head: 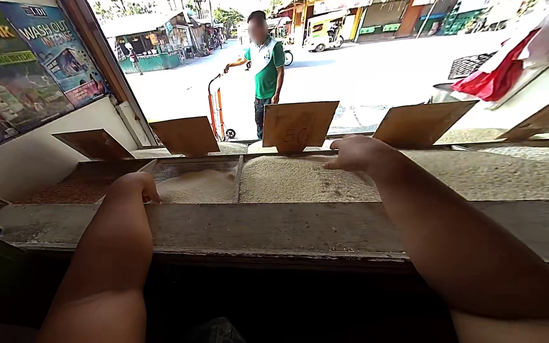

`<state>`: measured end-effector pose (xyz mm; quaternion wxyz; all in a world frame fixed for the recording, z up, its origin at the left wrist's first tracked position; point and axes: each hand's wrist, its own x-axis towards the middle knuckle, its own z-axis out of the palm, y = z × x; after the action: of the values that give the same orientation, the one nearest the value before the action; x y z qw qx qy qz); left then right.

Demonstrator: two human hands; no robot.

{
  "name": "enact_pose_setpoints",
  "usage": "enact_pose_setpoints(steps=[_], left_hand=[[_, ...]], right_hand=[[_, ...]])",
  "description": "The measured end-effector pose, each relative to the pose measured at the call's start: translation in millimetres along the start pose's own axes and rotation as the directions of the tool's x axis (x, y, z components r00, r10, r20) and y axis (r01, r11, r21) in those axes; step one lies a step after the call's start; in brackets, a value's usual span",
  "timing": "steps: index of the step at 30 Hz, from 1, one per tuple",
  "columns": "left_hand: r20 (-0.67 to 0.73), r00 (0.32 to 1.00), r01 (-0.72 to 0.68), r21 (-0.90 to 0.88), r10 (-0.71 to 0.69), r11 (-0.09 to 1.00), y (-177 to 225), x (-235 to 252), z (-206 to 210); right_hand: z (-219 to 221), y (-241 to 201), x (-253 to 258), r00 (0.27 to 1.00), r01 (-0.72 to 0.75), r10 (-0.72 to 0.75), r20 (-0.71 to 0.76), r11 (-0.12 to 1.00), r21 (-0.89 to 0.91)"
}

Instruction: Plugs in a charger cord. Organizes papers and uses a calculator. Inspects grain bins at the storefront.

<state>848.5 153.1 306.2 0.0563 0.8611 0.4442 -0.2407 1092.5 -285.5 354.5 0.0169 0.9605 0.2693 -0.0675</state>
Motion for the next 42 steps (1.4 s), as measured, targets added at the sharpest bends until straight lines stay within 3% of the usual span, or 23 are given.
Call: enact_pose_setpoints(steps=[4,10,15,20,26,33,42], left_hand=[[0.072,0.993,-0.103,0.118,0.095,0.988,-2,5,4],[0.076,0.989,-0.133,0.127,0.124,0.983,-6,11,7],[0.056,0.993,-0.100,-0.020,0.101,0.995,-2,6,6],[-0.058,0.978,-0.206,-0.137,0.200,0.969,-5,17,5],[-0.130,0.931,-0.355,-0.109,0.340,0.929,2,-2,-12],[-0.240,0.920,-0.369,-0.257,0.311,0.893,3,-11,-17],[-0.421,0.837,-0.462,-0.197,0.351,0.865,4,-14,-26]], right_hand=[[4,0,1,0.995,0.040,-0.040,0.086,0.999,0.006],[15,-1,9,0.988,0.049,-0.058,0.143,0.997,0.066],[10,-13,-2,0.977,0.045,-0.067,0.205,0.993,0.109],[10,-14,-2,0.974,0.034,-0.069,0.214,0.986,0.163],[10,-8,-1,0.977,0.046,-0.083,0.198,0.982,0.182],[9,-6,0,0.983,0.054,-0.087,0.160,0.979,0.197],[10,-9,2,0.983,0.065,-0.091,0.161,0.985,0.160]])
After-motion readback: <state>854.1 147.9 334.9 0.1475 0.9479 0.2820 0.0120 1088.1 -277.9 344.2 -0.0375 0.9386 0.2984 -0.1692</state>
